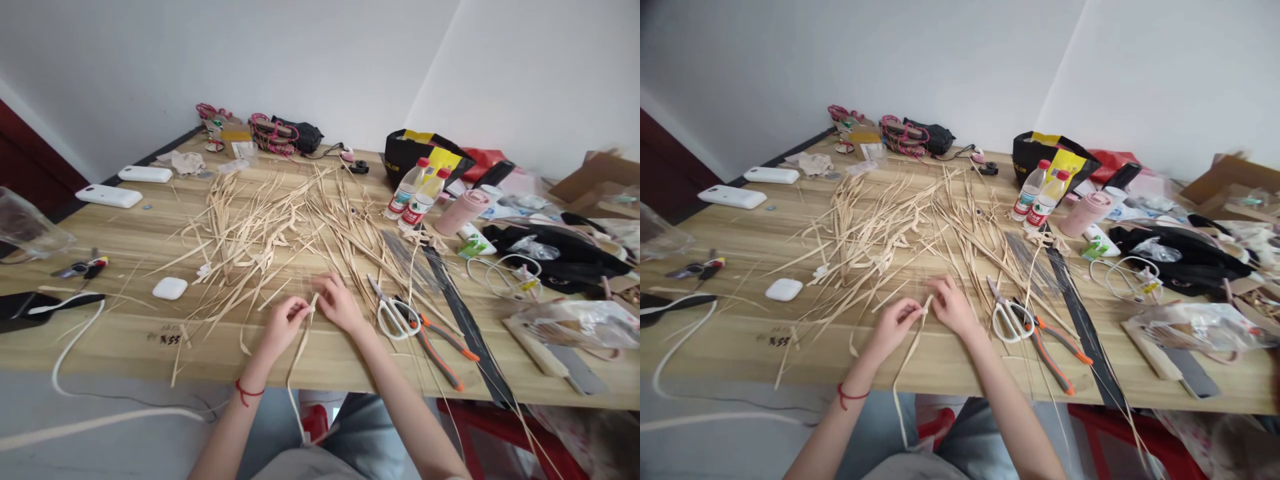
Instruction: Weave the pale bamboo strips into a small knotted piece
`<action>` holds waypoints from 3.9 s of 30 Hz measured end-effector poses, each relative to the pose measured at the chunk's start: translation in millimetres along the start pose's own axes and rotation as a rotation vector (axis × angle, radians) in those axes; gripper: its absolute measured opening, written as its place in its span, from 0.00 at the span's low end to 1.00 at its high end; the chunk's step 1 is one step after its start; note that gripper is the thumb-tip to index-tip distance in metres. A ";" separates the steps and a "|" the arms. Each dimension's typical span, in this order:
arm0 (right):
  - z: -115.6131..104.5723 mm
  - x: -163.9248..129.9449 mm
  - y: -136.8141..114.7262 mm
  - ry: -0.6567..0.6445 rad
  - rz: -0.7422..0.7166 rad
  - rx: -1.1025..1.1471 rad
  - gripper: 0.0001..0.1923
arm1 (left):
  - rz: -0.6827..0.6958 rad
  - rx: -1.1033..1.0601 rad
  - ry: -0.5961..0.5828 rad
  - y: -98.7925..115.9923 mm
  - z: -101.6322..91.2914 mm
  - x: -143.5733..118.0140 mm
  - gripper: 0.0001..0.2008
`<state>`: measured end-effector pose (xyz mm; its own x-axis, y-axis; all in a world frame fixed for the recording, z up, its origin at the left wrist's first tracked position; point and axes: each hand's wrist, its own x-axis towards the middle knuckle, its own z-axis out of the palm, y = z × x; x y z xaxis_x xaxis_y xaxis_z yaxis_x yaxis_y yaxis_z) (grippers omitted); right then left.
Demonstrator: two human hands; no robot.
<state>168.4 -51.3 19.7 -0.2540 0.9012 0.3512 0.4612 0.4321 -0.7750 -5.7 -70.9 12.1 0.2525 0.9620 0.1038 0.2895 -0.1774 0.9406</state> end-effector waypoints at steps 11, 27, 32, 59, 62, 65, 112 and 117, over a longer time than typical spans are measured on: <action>9.6 1.3 12.7 0.115 0.275 0.168 0.14 | -0.011 -0.013 0.005 1.6 -0.7 -0.5 0.07; -14.1 6.3 14.7 0.114 0.590 0.636 0.15 | -0.043 -0.031 -0.047 6.2 -1.9 -1.3 0.07; -21.3 8.4 11.9 0.104 0.508 0.725 0.16 | -0.051 -0.008 -0.063 1.7 -1.0 -0.4 0.08; -27.7 5.9 15.8 0.840 0.149 -0.224 0.44 | -0.189 -0.468 0.037 -2.4 -4.1 -1.5 0.13; -20.1 3.4 4.0 0.720 0.072 -0.406 0.36 | -0.243 -0.711 0.021 -2.1 -8.0 0.4 0.15; -13.1 0.1 -6.0 0.504 -0.042 -0.409 0.17 | -0.278 -0.822 -0.044 0.0 -10.5 1.1 0.14; -0.1 1.4 -5.5 -0.067 -0.058 0.021 0.05 | 0.160 0.212 0.195 9.1 10.7 -7.7 0.08; 0.8 -0.1 -10.3 -0.076 -0.117 -0.065 0.05 | 0.224 0.299 0.227 12.3 8.4 -4.3 0.04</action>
<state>163.1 -55.9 27.2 -0.3720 0.8404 0.3941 0.4785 0.5374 -0.6944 4.5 -78.9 20.5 0.1396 0.9081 0.3948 0.5137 -0.4073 0.7551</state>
